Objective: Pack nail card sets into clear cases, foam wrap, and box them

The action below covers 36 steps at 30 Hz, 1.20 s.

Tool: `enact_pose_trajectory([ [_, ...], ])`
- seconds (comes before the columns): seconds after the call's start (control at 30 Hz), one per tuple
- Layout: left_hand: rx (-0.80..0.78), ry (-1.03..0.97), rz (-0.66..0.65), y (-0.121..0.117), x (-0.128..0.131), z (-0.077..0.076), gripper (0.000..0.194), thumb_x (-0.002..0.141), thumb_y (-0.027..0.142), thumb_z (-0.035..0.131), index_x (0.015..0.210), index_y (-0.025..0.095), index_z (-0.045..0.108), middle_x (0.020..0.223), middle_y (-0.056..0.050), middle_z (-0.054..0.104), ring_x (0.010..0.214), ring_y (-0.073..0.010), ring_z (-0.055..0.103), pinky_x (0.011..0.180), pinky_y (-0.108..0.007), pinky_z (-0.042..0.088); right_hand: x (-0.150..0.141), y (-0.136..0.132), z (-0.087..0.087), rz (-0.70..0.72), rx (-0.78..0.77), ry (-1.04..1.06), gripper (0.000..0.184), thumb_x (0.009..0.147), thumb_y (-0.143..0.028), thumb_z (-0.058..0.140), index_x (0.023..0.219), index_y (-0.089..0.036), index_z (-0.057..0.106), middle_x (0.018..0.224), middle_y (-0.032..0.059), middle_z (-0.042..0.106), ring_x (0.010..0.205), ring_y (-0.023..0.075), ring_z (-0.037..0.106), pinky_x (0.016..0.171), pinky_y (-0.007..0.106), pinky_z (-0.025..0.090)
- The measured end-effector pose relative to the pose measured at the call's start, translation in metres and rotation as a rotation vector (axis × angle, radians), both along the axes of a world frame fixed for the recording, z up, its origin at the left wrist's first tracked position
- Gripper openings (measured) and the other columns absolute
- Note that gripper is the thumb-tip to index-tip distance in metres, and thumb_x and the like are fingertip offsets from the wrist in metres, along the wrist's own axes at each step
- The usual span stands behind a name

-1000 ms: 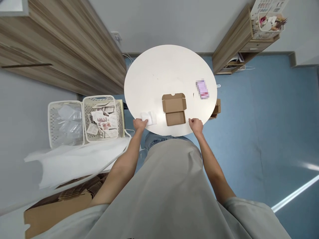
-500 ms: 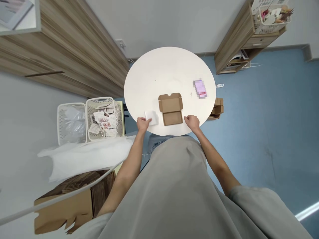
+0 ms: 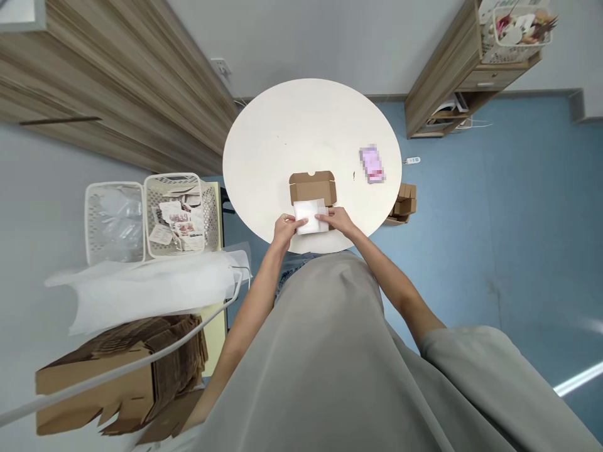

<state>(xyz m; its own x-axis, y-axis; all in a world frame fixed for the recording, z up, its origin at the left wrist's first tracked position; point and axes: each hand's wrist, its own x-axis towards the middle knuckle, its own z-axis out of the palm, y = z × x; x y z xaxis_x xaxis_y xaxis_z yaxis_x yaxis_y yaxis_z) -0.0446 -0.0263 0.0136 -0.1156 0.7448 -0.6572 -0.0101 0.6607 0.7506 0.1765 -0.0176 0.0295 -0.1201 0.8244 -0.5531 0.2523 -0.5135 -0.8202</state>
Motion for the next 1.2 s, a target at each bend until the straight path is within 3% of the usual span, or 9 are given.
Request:
enact_pose_trajectory([
  [0.13, -0.075, 0.127, -0.012, -0.002, 0.021, -0.018, 0.055, 0.058, 0.030, 0.100, 0.088, 0.024, 0.054, 0.084, -0.001, 0.070, 0.078, -0.0195, 0.068, 0.070, -0.032, 0.053, 0.007, 0.000, -0.016, 0.007, 0.000, -0.192, 0.032, 0.085, -0.045, 0.087, 0.072, -0.019, 0.074, 0.065, 0.0006, 0.069, 0.069, 0.0192, 0.067, 0.067, 0.028, 0.052],
  [0.27, -0.079, 0.315, -0.115, 0.004, 0.030, -0.033, 0.038, 0.070, 0.031, 0.094, 0.088, 0.022, 0.062, 0.095, -0.006, 0.077, 0.092, -0.0240, 0.074, 0.083, -0.036, 0.057, 0.009, 0.003, -0.033, 0.069, -0.013, -0.376, 0.024, 0.092, -0.030, 0.077, 0.070, -0.021, 0.075, 0.070, 0.0011, 0.073, 0.073, 0.0196, 0.070, 0.071, 0.027, 0.051],
  [0.4, -0.074, 0.517, -0.281, 0.012, 0.031, -0.040, 0.026, 0.080, 0.033, 0.089, 0.089, 0.022, 0.067, 0.107, -0.010, 0.081, 0.108, -0.0273, 0.075, 0.097, -0.038, 0.055, 0.001, 0.010, -0.046, 0.156, 0.026, -0.531, 0.021, 0.096, -0.026, 0.074, 0.077, -0.022, 0.081, 0.085, 0.0048, 0.081, 0.084, 0.0214, 0.073, 0.078, 0.027, 0.051],
  [0.53, -0.060, 0.641, -0.365, 0.012, 0.034, -0.041, 0.017, 0.087, 0.033, 0.083, 0.096, 0.022, 0.072, 0.112, -0.010, 0.082, 0.115, -0.0293, 0.075, 0.103, -0.039, 0.053, -0.007, 0.017, -0.051, 0.259, 0.061, -0.636, 0.022, 0.100, -0.024, 0.071, 0.082, -0.021, 0.082, 0.096, 0.0083, 0.082, 0.092, 0.0227, 0.074, 0.080, 0.027, 0.050],
  [0.73, -0.002, 0.679, -0.409, 0.008, 0.038, -0.048, 0.015, 0.090, 0.025, 0.072, 0.104, 0.022, 0.076, 0.118, -0.012, 0.082, 0.120, -0.0314, 0.072, 0.109, -0.041, 0.052, -0.013, 0.020, -0.051, 0.350, 0.057, -0.705, 0.022, 0.105, -0.021, 0.064, 0.090, -0.018, 0.081, 0.102, 0.0120, 0.082, 0.097, 0.0239, 0.074, 0.086, 0.028, 0.050],
  [0.93, 0.066, 0.595, -0.396, 0.005, 0.040, -0.055, 0.013, 0.077, 0.013, 0.074, 0.078, 0.025, 0.068, 0.097, -0.017, 0.079, 0.113, -0.0395, 0.072, 0.107, -0.051, 0.051, -0.020, 0.018, -0.058, 0.345, 0.036, -0.709, 0.020, 0.105, -0.019, 0.062, 0.097, -0.017, 0.080, 0.110, 0.0182, 0.080, 0.109, 0.0294, 0.074, 0.096, 0.035, 0.053],
  [1.07, 0.110, 0.513, -0.369, 0.005, 0.042, -0.050, 0.016, 0.076, 0.018, 0.077, 0.074, 0.027, 0.064, 0.093, -0.017, 0.077, 0.115, -0.0406, 0.070, 0.109, -0.051, 0.050, -0.024, 0.019, -0.060, 0.361, 0.040, -0.733, 0.018, 0.104, -0.018, 0.063, 0.102, -0.017, 0.081, 0.117, 0.0210, 0.079, 0.112, 0.0311, 0.074, 0.098, 0.036, 0.054],
  [1.2, 0.175, 0.548, -0.352, 0.013, 0.033, -0.039, 0.005, 0.086, 0.022, 0.072, 0.089, 0.025, 0.070, 0.104, -0.016, 0.076, 0.116, -0.0381, 0.069, 0.113, -0.049, 0.047, -0.011, 0.024, -0.051, 0.314, 0.086, -0.701, 0.018, 0.103, -0.028, 0.068, 0.095, -0.019, 0.081, 0.102, 0.0165, 0.081, 0.107, 0.0308, 0.075, 0.096, 0.036, 0.054],
])
